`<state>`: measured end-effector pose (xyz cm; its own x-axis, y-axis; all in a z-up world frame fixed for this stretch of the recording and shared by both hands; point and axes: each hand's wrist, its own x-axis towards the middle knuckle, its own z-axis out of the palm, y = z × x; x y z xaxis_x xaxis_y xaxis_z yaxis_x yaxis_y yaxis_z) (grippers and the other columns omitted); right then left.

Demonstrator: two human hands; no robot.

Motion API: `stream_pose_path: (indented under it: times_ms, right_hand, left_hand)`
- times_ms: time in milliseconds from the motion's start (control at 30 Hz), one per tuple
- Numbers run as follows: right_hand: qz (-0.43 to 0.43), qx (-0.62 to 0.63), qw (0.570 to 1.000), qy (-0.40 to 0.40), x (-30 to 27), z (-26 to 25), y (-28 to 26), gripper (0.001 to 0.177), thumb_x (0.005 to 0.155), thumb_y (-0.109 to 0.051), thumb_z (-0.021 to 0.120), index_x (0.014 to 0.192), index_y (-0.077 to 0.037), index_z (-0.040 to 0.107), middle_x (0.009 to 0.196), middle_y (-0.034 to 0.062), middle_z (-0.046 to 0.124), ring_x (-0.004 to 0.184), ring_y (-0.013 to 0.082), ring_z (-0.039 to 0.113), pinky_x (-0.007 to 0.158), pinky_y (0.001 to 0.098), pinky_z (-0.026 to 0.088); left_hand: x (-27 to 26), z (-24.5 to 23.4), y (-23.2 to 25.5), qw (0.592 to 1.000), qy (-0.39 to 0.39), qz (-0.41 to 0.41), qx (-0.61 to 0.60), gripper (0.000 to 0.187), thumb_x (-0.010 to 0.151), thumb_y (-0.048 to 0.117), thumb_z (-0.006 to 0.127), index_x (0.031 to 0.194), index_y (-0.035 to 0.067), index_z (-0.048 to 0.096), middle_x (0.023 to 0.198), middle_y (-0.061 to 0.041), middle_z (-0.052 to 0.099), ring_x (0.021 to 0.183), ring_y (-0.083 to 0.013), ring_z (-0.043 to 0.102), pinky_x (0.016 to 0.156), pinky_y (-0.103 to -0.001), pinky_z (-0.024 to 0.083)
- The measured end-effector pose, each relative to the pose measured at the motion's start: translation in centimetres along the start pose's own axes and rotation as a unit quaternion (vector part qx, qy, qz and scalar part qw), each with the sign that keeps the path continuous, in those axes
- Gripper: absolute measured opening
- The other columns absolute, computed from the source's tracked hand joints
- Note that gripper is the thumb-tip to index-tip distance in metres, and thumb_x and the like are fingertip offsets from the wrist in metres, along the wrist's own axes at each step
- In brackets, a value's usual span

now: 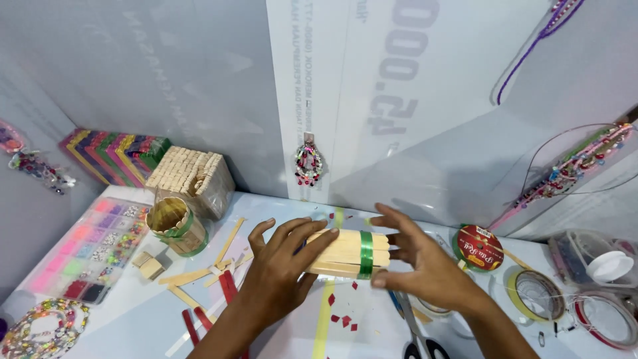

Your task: Attaching popsicle sticks to a cylindrical container and securing them with a cap to create a craft item.

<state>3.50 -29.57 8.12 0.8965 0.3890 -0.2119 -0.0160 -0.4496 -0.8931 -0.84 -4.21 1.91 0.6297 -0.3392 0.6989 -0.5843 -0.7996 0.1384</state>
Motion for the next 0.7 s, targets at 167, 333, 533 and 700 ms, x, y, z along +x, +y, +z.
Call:
stream_pose_path:
  times_ms: [167, 333, 533, 700]
  right_hand:
    - [-0.034, 0.060, 0.997, -0.017, 0.8, 2.2, 2.0, 0.100, 0.061, -0.003, 0.096, 0.150, -0.021, 0.053, 0.130, 0.0014, 0.067, 0.108, 0.0132, 0.065, 0.090, 0.0271, 0.057]
    - [0.020, 0.191, 0.979, 0.074, 1.0, 3.9, 2.4, 0.085, 0.061, 0.013, 0.089, 0.139, -0.011, 0.068, 0.110, 0.0108, 0.075, 0.090, 0.0185, 0.067, 0.076, 0.0309, 0.060]
    - [0.011, 0.240, 0.961, 0.135, 0.5, 7.1, 2.7, 0.092, 0.060, 0.014, 0.087, 0.143, -0.014, 0.061, 0.125, 0.0165, 0.078, 0.095, 0.0264, 0.076, 0.077, 0.0350, 0.068]
    - [-0.057, 0.251, 0.961, 0.104, 0.9, 9.2, 5.4, 0.093, 0.057, 0.004, 0.094, 0.140, -0.010, 0.056, 0.126, 0.0132, 0.070, 0.109, 0.0231, 0.074, 0.083, 0.0365, 0.068]
  left_hand:
    - [0.0, 0.2, 0.1, 1.000, 0.008, 0.018, 0.009, 0.069, 0.073, 0.002, 0.073, 0.138, 0.018, 0.060, 0.137, -0.007, 0.064, 0.129, -0.0263, 0.059, 0.104, -0.048, 0.024]
    - [0.1, 0.3, 1.0, 0.979, 0.003, -0.150, -0.135, 0.116, 0.069, 0.013, 0.089, 0.161, 0.006, 0.018, 0.167, -0.017, 0.030, 0.154, -0.0348, 0.031, 0.113, -0.052, 0.025]
    - [2.0, 1.6, 3.8, 0.549, 0.109, -0.473, -0.680, 0.131, 0.062, 0.018, 0.087, 0.163, 0.021, 0.002, 0.150, -0.025, 0.053, 0.130, -0.0402, 0.061, 0.104, -0.055, 0.056]
    - [3.0, 1.1, 4.5, 0.559, 0.181, -0.437, -0.681, 0.109, 0.065, 0.007, 0.084, 0.161, 0.013, 0.032, 0.116, -0.013, 0.071, 0.091, -0.0229, 0.069, 0.081, -0.038, 0.060]
